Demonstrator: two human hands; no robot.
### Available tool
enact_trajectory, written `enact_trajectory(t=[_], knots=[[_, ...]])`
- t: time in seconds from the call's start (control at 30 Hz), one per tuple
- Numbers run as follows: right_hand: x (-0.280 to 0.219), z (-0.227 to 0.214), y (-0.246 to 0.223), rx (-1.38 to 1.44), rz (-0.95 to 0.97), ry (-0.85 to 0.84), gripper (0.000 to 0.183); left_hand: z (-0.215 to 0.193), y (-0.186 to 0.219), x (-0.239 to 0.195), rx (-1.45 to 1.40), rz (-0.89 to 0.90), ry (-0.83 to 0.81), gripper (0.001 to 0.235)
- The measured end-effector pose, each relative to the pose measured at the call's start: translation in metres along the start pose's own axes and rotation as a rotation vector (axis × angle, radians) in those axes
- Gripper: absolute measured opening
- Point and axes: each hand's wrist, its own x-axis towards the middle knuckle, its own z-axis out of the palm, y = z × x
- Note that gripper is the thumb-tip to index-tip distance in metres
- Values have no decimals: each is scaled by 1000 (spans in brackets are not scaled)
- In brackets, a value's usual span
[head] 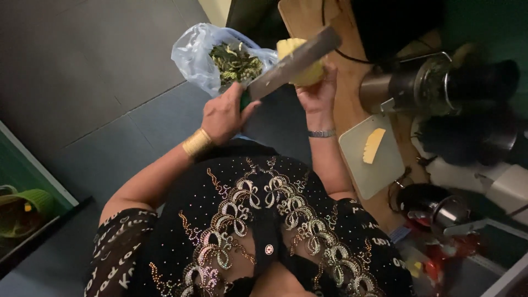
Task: Trimming the eyes off a pineapple using a spiral cutting technique with a knife.
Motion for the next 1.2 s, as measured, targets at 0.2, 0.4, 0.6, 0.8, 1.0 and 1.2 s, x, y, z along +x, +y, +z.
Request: enact_trajectory(t=[0.2,0.4,0.6,0.8,1.0,1.2], knots=[[5,-1,-1,-53,-10,-18,34,-24,9,44,-297,-172,-122,48],[6,-8,-23,13,-76,-4,30,-25,10,14,-104,33,-81,46],[3,-4,-24,-27,-105,-7,30,2,6,8,12,31,-20,45],[18,-19,-20,-8,-79,5,30,-2,11,31,-258,-149,-80,47],[33,-43,-43,-135,-209,12,59,-25,0,8,-320,-188,-226,53],[38,-39,-53,-73,-293,90,61,-9,-8,-19,-101,-27,-212,44]])
